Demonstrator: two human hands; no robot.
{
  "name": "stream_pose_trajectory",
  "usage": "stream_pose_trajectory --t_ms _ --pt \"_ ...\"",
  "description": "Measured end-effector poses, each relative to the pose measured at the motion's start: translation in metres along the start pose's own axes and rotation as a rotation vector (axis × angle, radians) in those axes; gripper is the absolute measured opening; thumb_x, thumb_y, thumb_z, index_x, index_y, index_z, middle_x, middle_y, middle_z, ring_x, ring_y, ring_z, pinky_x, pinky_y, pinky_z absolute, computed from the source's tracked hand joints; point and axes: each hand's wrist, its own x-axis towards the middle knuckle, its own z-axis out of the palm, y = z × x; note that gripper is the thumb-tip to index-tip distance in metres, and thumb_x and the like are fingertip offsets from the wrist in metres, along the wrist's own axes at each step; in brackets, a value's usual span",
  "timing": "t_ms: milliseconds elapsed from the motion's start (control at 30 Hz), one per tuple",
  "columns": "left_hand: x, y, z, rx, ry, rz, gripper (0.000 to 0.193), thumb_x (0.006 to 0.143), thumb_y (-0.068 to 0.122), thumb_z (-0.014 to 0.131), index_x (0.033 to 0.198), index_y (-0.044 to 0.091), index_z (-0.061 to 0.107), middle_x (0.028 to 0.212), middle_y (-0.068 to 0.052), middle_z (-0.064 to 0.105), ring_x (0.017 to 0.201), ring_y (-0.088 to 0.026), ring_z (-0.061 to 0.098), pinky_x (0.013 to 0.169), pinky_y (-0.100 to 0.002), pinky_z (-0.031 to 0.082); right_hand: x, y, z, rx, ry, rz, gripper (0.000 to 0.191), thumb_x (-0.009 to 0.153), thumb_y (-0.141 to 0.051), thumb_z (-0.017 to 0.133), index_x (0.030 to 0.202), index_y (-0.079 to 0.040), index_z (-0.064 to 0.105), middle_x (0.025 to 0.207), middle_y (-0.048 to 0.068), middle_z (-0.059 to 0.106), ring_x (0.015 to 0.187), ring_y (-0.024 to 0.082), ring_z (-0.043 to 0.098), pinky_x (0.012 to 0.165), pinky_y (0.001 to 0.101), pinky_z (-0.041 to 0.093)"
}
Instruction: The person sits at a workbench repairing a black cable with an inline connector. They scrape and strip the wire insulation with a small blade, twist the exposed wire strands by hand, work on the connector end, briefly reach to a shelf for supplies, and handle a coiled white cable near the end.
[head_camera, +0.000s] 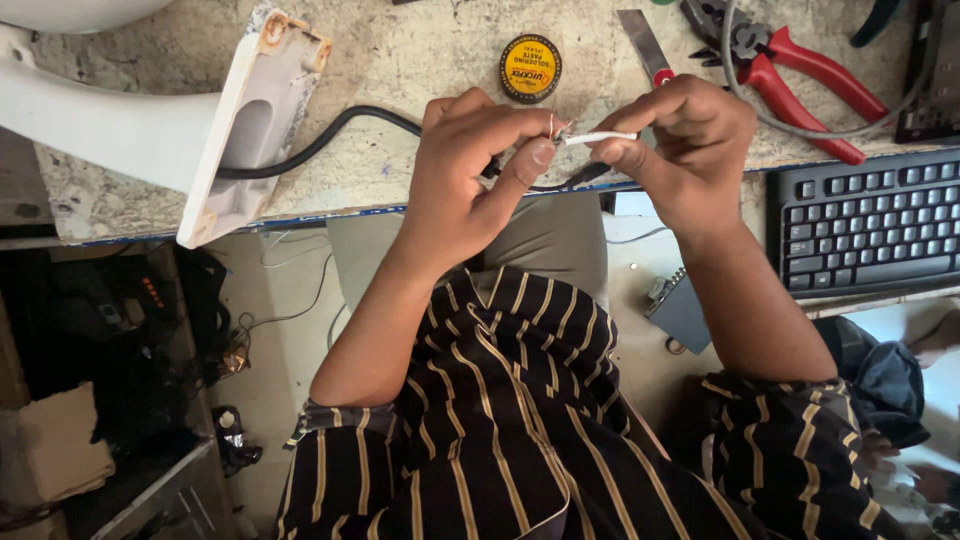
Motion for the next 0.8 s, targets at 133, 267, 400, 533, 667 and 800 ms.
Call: stream_pose_trajectory --t_ms 133,267,400,533,667,800 --pt "-0.001 0.000 0.000 0.022 0.015 0.014 0.013 0.102 0.021 0.072 0.108 0.010 0.072 0.103 -0.001 0.077 0.088 -0.017 0.058 0.094 -0.035 0.035 -0.001 0.003 -0.003 0.097 0.025 -0.002 0.016 0.104 0.003 0.077 0.105 0.002 0.061 0.094 0.015 0.073 0.083 0.014 0.073 0.078 0.0247 0.058" --pt "-0.001 0.003 0.005 0.029 0.055 0.020 0.009 0.102 0.012 0.070 0.109 0.008 0.067 0.100 -0.004 0.074 0.091 -0.022 0.064 0.091 -0.035 0.044 -0.001 0.006 -0.008 0.225 0.071 -0.022 0.018 0.104 0.005 0.076 0.103 0.001 0.058 0.100 0.018 0.071 0.083 0.015 0.070 0.079 0.0247 0.058" --pt "0.000 0.007 0.017 -0.014 0.070 -0.002 0.012 0.105 0.008 0.068 0.117 0.007 0.064 0.105 -0.006 0.073 0.090 -0.023 0.070 0.084 -0.036 0.053 -0.001 0.007 -0.010 0.231 0.090 -0.061 0.019 0.103 0.006 0.075 0.106 0.000 0.057 0.105 0.020 0.070 0.085 0.016 0.070 0.080 0.0257 0.059" --pt "0.002 0.008 0.025 0.008 0.111 0.030 0.017 0.103 0.006 0.072 0.116 0.005 0.062 0.103 -0.008 0.072 0.084 -0.025 0.069 0.076 -0.035 0.053 -0.004 0.006 -0.009 0.183 0.118 -0.092 0.021 0.103 0.003 0.074 0.109 -0.001 0.055 0.104 0.021 0.070 0.079 0.016 0.068 0.076 0.0248 0.058" --pt "0.002 0.007 0.026 0.115 0.125 0.053 0.022 0.098 0.006 0.077 0.116 0.006 0.063 0.097 -0.008 0.070 0.082 -0.028 0.065 0.075 -0.038 0.051 -0.003 0.003 -0.007 0.179 0.195 -0.057 0.023 0.098 0.000 0.075 0.106 -0.002 0.054 0.101 0.021 0.070 0.074 0.015 0.066 0.072 0.0244 0.056" --pt "0.000 0.007 0.025 0.106 0.156 0.069 0.025 0.097 0.007 0.077 0.119 0.004 0.063 0.098 -0.009 0.069 0.082 -0.029 0.065 0.073 -0.038 0.050 0.002 -0.004 -0.001 0.241 0.225 -0.031 0.023 0.095 0.000 0.074 0.104 -0.003 0.053 0.103 0.020 0.069 0.075 0.015 0.066 0.072 0.0250 0.056"
